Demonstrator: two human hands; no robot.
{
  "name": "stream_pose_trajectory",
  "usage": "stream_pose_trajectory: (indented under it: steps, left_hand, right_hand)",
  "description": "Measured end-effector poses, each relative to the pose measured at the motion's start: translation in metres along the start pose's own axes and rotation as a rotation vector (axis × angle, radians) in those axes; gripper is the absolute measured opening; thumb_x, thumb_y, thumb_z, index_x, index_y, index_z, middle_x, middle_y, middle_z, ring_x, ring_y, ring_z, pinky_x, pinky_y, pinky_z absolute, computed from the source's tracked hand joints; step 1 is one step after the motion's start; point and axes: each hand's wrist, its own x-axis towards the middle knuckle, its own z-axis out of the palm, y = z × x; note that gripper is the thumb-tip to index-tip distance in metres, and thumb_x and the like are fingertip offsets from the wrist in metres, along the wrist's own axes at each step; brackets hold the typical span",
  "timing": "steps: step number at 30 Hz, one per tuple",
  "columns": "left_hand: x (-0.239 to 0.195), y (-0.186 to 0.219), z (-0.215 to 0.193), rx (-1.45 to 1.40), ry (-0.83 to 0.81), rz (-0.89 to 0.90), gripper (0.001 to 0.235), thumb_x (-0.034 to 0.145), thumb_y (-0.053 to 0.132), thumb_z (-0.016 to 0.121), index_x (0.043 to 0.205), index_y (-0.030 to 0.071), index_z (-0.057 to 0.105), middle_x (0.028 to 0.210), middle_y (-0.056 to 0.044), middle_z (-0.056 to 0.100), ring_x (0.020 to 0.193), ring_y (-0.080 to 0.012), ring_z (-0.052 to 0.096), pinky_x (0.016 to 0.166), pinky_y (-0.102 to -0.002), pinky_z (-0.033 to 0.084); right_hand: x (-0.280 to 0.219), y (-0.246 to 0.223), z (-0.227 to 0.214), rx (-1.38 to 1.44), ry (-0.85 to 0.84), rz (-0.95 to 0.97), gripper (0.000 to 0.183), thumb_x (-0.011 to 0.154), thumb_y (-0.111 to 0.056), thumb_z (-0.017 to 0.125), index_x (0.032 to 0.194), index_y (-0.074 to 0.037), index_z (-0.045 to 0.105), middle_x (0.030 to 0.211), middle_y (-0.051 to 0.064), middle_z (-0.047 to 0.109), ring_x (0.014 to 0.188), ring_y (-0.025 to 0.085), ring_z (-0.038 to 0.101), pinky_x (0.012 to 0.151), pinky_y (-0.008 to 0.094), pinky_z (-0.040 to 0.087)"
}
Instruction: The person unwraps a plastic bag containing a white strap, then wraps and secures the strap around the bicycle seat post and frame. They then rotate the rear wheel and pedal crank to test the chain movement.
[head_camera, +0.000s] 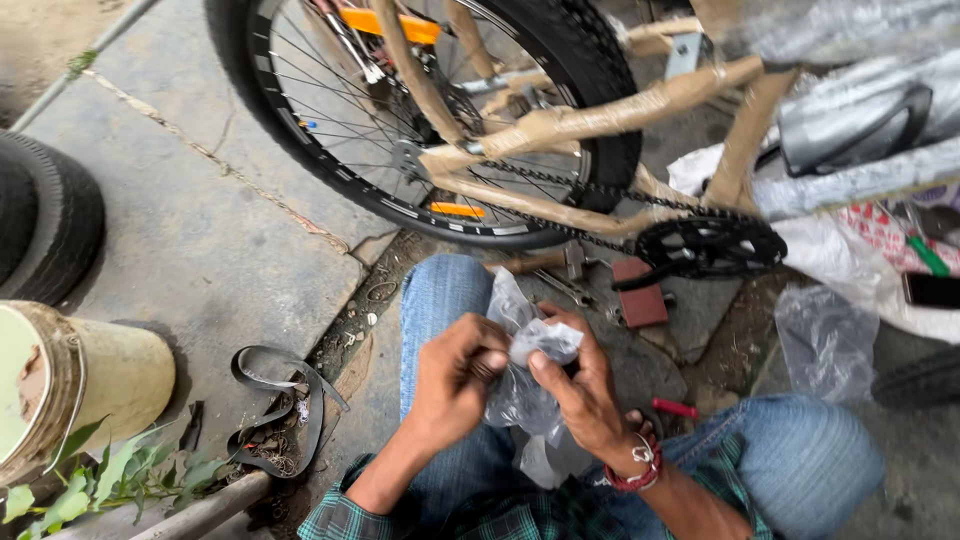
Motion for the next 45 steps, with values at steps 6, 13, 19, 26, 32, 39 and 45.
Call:
stream_pose_trajectory:
  steps: [6,13,19,26,32,39,45]
  left_hand:
    - [0.003,-0.009,0.008,-0.390,0.077,-0.281,0.009,0.093,-0.004,0.066,0.087,-0.002,0.059,0.090,-0.013,0.065,0.076,-0.0209,0.055,0.068,-0.030,0.046]
    - [0.012,0.019,-0.006,0.731,0.010,0.802,0.014,0.082,0.010,0.070,0.093,0.003,0.065,0.098,-0.011,0.067,0.098,-0.0280,0.073,0.089,-0.042,0.061]
    - [0.019,0.032,-0.018,0.711,-0.067,1.085,0.014,0.087,0.011,0.073,0.095,0.004,0.064,0.096,-0.010,0.065,0.095,-0.0289,0.074,0.084,-0.040,0.063]
    - [0.018,0.015,-0.018,0.674,-0.153,1.234,0.011,0.092,0.013,0.068,0.096,0.006,0.060,0.097,-0.011,0.061,0.092,-0.0299,0.075,0.081,-0.040,0.063]
    - [0.030,0.011,-0.014,0.609,-0.286,1.409,0.014,0.096,0.020,0.065,0.098,0.007,0.060,0.096,-0.011,0.061,0.093,-0.0280,0.073,0.077,-0.038,0.064]
    - [0.035,0.031,-0.024,0.460,-0.359,0.388,0.038,0.099,0.044,0.062,0.109,0.007,0.067,0.110,-0.009,0.071,0.109,-0.0291,0.071,0.092,-0.040,0.058]
    - [0.031,0.034,-0.032,0.349,-0.454,0.086,0.026,0.089,0.030,0.077,0.095,0.004,0.074,0.090,-0.009,0.074,0.085,-0.0277,0.073,0.075,-0.040,0.057]
  right_hand:
    - [0.000,-0.008,-0.001,-0.022,0.006,-0.035,0.044,0.097,-0.016,0.067,0.137,-0.006,0.053,0.143,0.013,0.056,0.116,0.015,0.060,0.099,0.034,0.051]
    - [-0.009,-0.010,0.000,0.138,-0.041,0.022,0.075,0.097,-0.018,0.066,0.158,-0.009,0.025,0.145,0.013,0.052,0.116,0.016,0.057,0.096,0.034,0.051]
    - [-0.017,-0.022,0.000,0.188,-0.137,0.076,0.075,0.099,-0.019,0.062,0.160,-0.009,0.020,0.148,0.013,0.050,0.127,0.019,0.055,0.105,0.036,0.050]
    - [-0.021,-0.020,0.000,0.187,-0.173,0.107,0.073,0.103,-0.027,0.061,0.162,-0.007,0.024,0.147,0.015,0.050,0.132,0.020,0.053,0.112,0.038,0.046]
    - [-0.024,-0.016,-0.005,0.038,-0.203,0.155,0.074,0.101,-0.038,0.057,0.162,-0.008,0.027,0.139,0.013,0.058,0.124,0.020,0.060,0.106,0.038,0.051]
    - [-0.020,-0.004,-0.007,0.326,-0.228,0.231,0.080,0.102,-0.030,0.062,0.165,-0.004,0.020,0.133,0.011,0.059,0.119,0.019,0.058,0.103,0.036,0.049]
    - [-0.020,-0.007,-0.008,0.451,-0.270,0.225,0.081,0.100,-0.021,0.057,0.165,-0.007,0.011,0.138,0.011,0.054,0.128,0.018,0.056,0.110,0.035,0.045]
